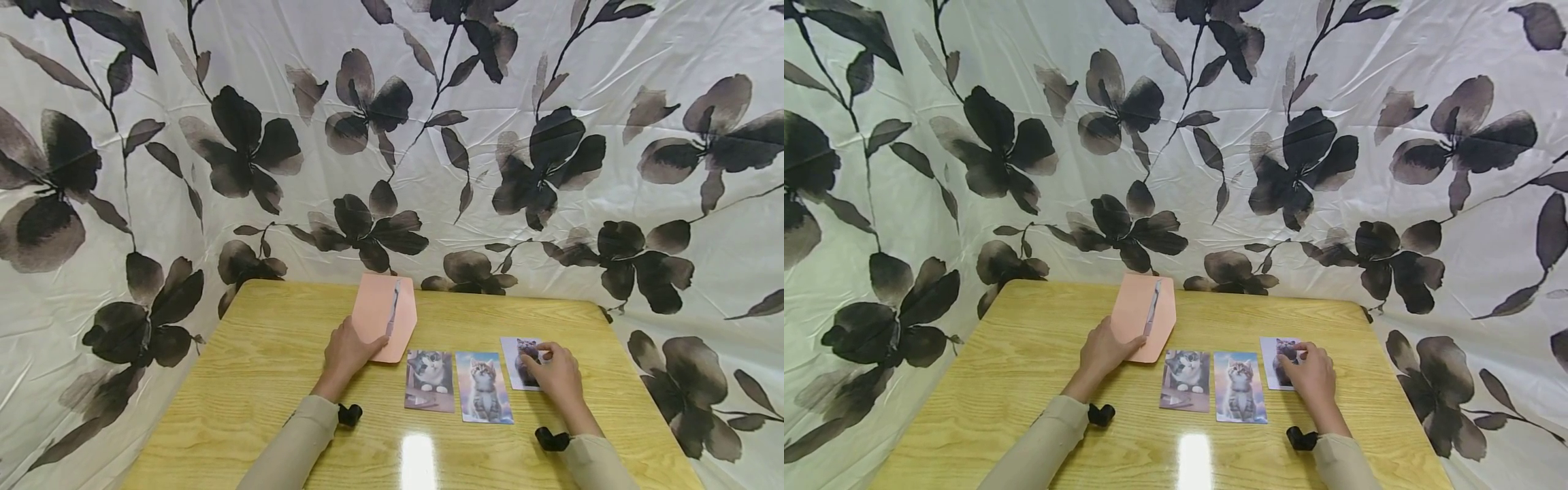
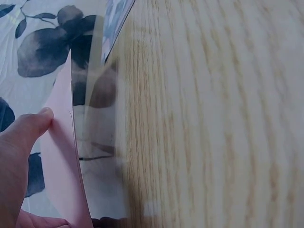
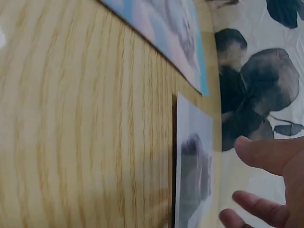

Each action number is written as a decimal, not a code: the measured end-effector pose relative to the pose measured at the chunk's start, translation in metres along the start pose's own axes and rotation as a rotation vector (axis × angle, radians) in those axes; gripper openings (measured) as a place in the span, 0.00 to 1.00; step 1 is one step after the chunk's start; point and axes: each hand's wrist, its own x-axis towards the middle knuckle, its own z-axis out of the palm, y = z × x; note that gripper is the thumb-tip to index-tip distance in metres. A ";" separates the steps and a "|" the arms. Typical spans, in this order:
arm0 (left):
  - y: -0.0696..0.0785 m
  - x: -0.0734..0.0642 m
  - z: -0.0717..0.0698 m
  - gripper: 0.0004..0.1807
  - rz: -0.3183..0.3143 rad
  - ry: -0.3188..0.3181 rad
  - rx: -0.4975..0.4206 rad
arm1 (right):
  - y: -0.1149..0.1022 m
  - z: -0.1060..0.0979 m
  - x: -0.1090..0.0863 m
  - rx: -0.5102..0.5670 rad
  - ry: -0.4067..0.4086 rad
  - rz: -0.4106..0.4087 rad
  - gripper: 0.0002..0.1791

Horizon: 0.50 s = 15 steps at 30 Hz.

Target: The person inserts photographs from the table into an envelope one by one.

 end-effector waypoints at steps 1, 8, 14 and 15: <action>0.000 0.000 0.000 0.60 -0.002 -0.001 0.001 | 0.002 -0.002 -0.001 -0.021 -0.006 0.010 0.33; -0.001 0.000 0.001 0.59 -0.006 0.010 0.010 | 0.014 -0.009 -0.006 -0.146 -0.069 0.075 0.45; 0.000 -0.001 0.001 0.59 -0.004 0.012 0.018 | 0.019 -0.009 -0.006 -0.207 -0.107 0.108 0.47; 0.000 -0.001 0.001 0.59 -0.005 0.012 0.018 | 0.019 -0.008 -0.005 -0.212 -0.109 0.110 0.47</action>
